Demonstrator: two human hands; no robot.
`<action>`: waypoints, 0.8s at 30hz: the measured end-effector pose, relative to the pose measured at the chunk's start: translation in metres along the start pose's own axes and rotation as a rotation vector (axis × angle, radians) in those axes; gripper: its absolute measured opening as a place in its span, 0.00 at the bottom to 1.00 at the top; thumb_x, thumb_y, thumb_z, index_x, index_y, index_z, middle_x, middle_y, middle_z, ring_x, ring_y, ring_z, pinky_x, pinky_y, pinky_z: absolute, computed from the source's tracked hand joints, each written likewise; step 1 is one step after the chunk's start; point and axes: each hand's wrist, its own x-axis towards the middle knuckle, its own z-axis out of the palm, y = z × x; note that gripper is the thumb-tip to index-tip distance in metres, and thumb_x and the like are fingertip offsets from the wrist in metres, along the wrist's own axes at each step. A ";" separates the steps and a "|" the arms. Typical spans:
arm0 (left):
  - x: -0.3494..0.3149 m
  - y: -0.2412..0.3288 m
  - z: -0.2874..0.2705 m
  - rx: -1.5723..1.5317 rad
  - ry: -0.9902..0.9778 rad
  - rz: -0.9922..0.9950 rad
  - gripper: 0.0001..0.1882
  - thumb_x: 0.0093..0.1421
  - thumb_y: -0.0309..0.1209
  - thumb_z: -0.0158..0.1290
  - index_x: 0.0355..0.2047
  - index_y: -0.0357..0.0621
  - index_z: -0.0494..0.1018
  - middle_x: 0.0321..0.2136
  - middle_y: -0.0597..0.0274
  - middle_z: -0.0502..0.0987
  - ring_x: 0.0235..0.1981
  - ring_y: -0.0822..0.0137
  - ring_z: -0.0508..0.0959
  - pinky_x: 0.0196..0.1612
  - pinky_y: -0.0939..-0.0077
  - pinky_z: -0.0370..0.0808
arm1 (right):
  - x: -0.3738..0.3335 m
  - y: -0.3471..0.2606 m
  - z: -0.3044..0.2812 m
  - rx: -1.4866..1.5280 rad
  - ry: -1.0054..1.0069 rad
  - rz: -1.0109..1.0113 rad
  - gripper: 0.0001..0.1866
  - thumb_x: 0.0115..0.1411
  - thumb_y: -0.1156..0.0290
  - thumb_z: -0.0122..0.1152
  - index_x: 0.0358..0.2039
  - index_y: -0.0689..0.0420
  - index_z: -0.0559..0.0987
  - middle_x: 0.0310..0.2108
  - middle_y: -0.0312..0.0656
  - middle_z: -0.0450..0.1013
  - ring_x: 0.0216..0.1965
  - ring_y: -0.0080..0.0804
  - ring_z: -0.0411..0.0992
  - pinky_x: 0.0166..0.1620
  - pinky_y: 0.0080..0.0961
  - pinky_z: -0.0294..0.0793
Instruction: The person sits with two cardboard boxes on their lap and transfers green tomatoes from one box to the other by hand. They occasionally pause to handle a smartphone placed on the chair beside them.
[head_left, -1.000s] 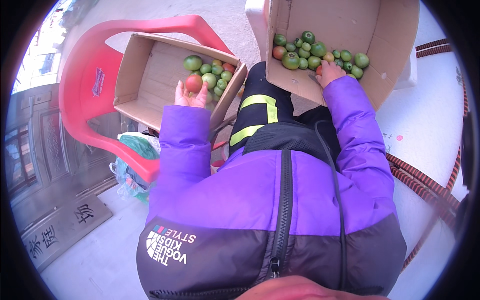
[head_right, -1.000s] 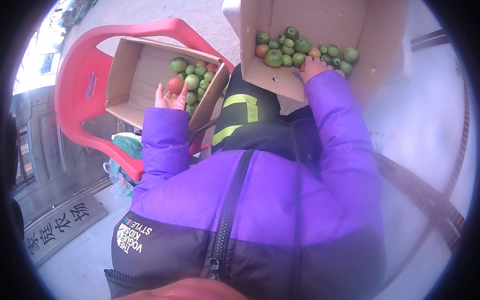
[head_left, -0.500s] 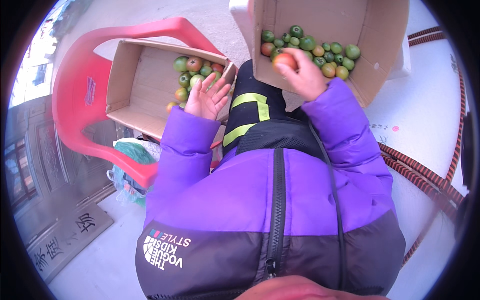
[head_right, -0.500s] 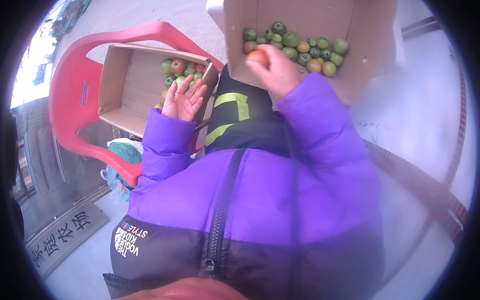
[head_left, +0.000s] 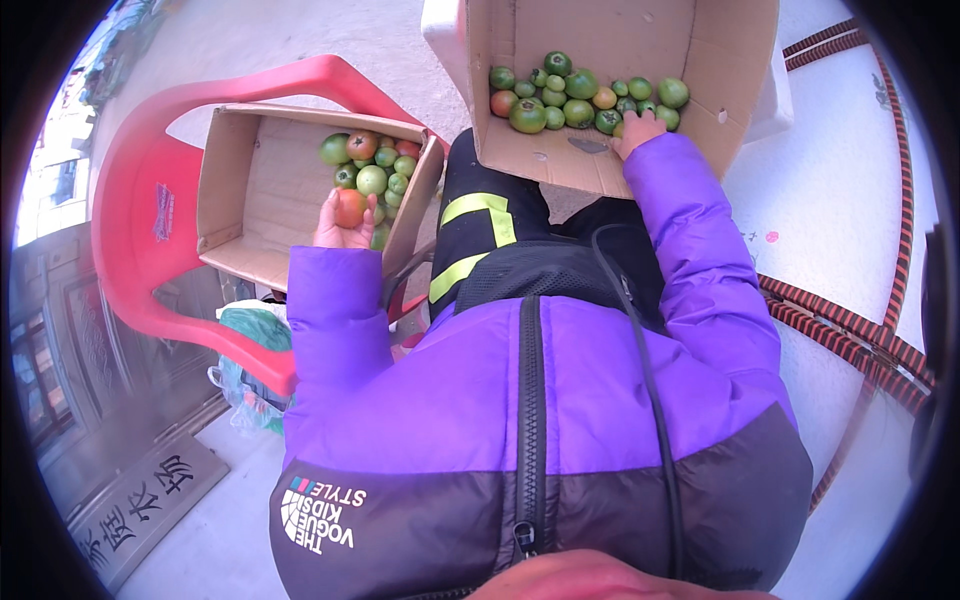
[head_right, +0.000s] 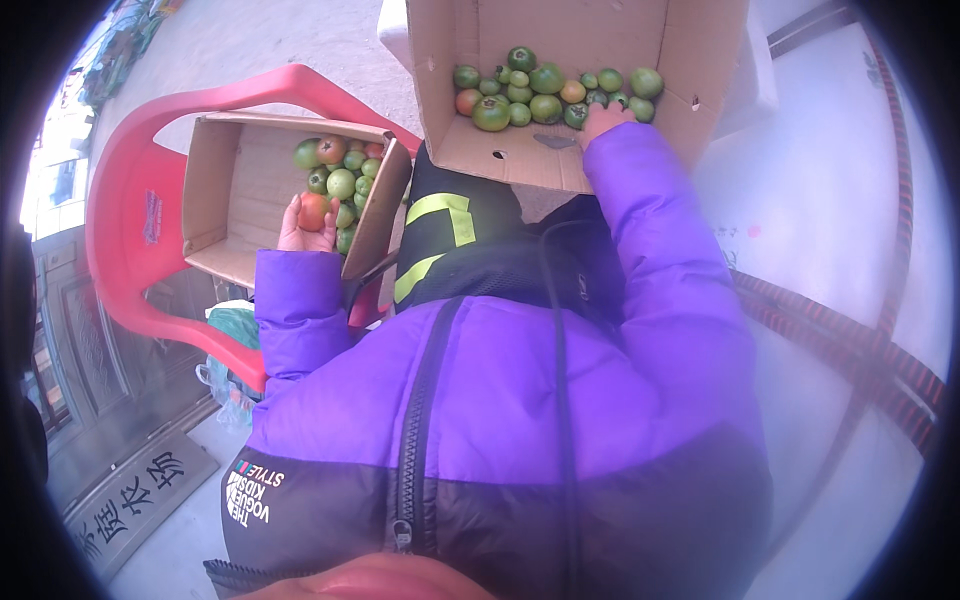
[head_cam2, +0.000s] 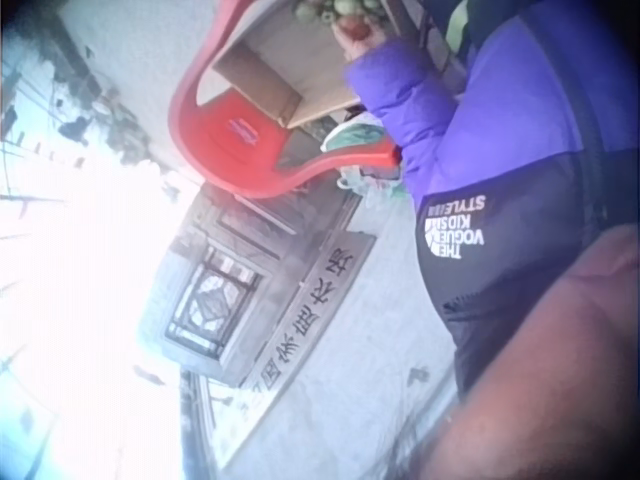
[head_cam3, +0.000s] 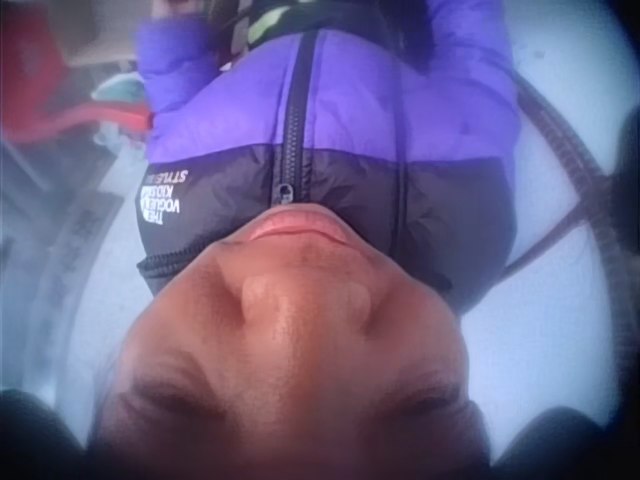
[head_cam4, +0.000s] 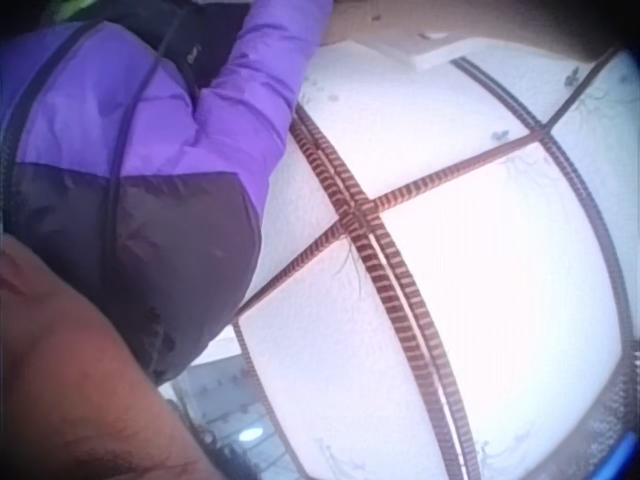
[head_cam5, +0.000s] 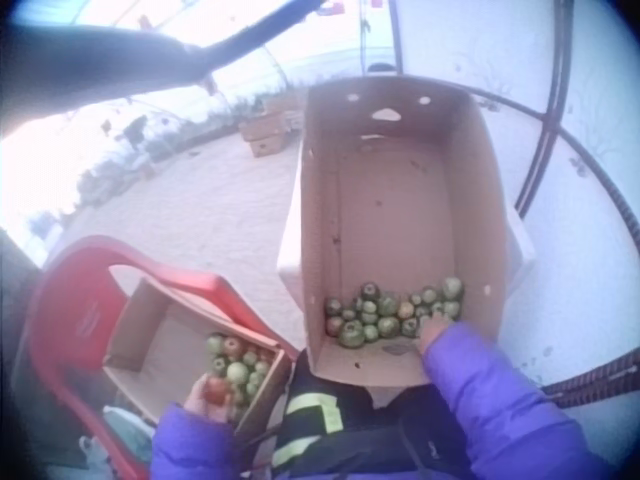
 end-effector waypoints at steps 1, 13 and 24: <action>0.005 0.001 -0.005 -0.022 0.114 0.002 0.25 0.61 0.38 0.57 0.55 0.44 0.64 0.52 0.53 0.68 0.48 0.54 0.75 0.41 0.70 0.81 | 0.005 0.005 0.007 -0.010 -0.011 0.030 0.28 0.52 0.58 0.68 0.52 0.52 0.72 0.50 0.50 0.69 0.52 0.52 0.68 0.51 0.46 0.72; -0.029 -0.036 0.029 0.308 -0.222 -0.001 0.29 0.66 0.43 0.48 0.63 0.46 0.58 0.58 0.53 0.66 0.56 0.58 0.71 0.50 0.67 0.76 | -0.036 -0.020 -0.041 0.565 0.090 -0.185 0.28 0.52 0.58 0.67 0.49 0.60 0.72 0.47 0.51 0.72 0.52 0.45 0.70 0.53 0.40 0.70; -0.034 -0.039 0.040 0.259 -0.453 -0.072 0.15 0.64 0.38 0.51 0.49 0.50 0.70 0.43 0.64 0.74 0.43 0.63 0.77 0.27 0.84 0.71 | 0.012 -0.012 -0.043 0.277 0.223 -0.145 0.27 0.57 0.58 0.63 0.55 0.57 0.72 0.53 0.54 0.68 0.53 0.51 0.68 0.56 0.40 0.69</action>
